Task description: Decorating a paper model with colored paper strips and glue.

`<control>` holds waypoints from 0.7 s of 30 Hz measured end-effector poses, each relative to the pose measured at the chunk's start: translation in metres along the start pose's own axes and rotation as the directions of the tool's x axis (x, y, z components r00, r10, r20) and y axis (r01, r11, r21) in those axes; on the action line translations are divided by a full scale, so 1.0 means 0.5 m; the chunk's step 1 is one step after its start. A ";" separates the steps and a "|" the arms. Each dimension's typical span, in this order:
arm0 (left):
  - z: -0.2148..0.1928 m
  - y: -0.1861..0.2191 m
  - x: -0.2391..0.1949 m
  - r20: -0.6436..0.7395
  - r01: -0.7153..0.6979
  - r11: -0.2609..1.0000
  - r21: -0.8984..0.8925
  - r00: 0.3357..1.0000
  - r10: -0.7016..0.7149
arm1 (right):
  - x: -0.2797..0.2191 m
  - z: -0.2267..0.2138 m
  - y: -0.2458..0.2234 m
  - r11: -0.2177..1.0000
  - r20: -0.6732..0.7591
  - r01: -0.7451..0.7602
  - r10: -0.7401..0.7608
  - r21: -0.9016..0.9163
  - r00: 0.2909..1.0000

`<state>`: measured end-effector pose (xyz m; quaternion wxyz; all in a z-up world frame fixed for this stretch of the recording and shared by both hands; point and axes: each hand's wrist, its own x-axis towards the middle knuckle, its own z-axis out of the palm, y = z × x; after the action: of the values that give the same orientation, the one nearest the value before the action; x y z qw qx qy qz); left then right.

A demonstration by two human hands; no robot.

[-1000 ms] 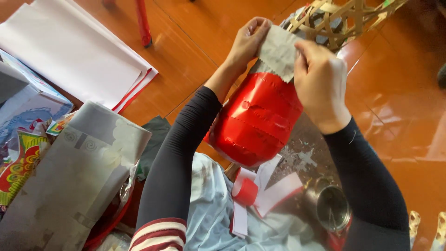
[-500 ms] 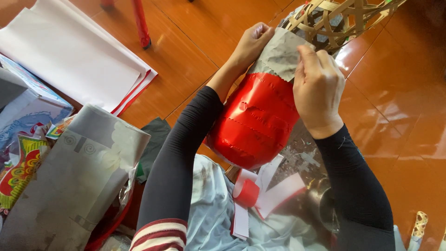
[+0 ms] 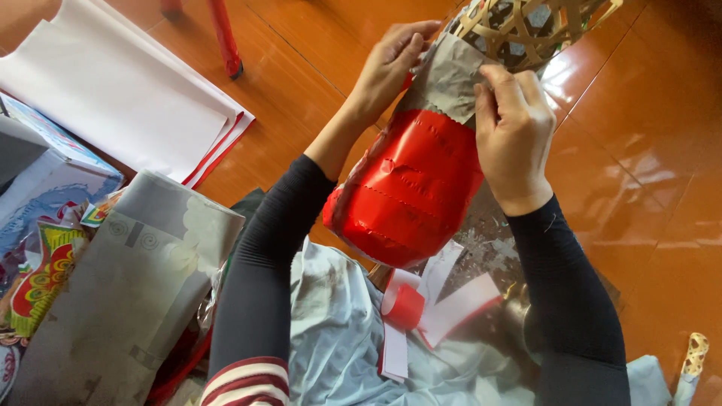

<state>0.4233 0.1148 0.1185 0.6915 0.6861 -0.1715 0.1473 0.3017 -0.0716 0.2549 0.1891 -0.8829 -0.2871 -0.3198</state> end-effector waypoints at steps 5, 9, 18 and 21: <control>0.009 0.028 -0.031 0.223 0.028 0.981 -0.194 0.975 0.016 | -0.014 0.012 0.016 0.998 -0.059 -0.015 0.018 0.064 0.998; 0.004 0.048 -0.037 0.257 0.089 0.970 -0.225 0.966 -0.029 | -0.042 0.030 0.034 0.997 -0.102 -0.050 0.056 0.061 0.993; 0.000 0.051 -0.044 0.299 0.115 0.979 -0.170 0.952 -0.061 | -0.074 0.036 0.007 0.990 -0.113 -0.131 0.136 0.046 0.984; -0.003 0.057 -0.044 0.323 0.161 0.967 -0.197 0.942 -0.091 | -0.077 0.040 0.006 0.959 -0.098 -0.209 0.230 0.190 0.968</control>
<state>0.3909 0.1174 0.1347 0.7355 0.6294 -0.2492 -0.0275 0.2883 -0.0785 0.2142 0.3186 -0.8682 -0.2029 -0.3218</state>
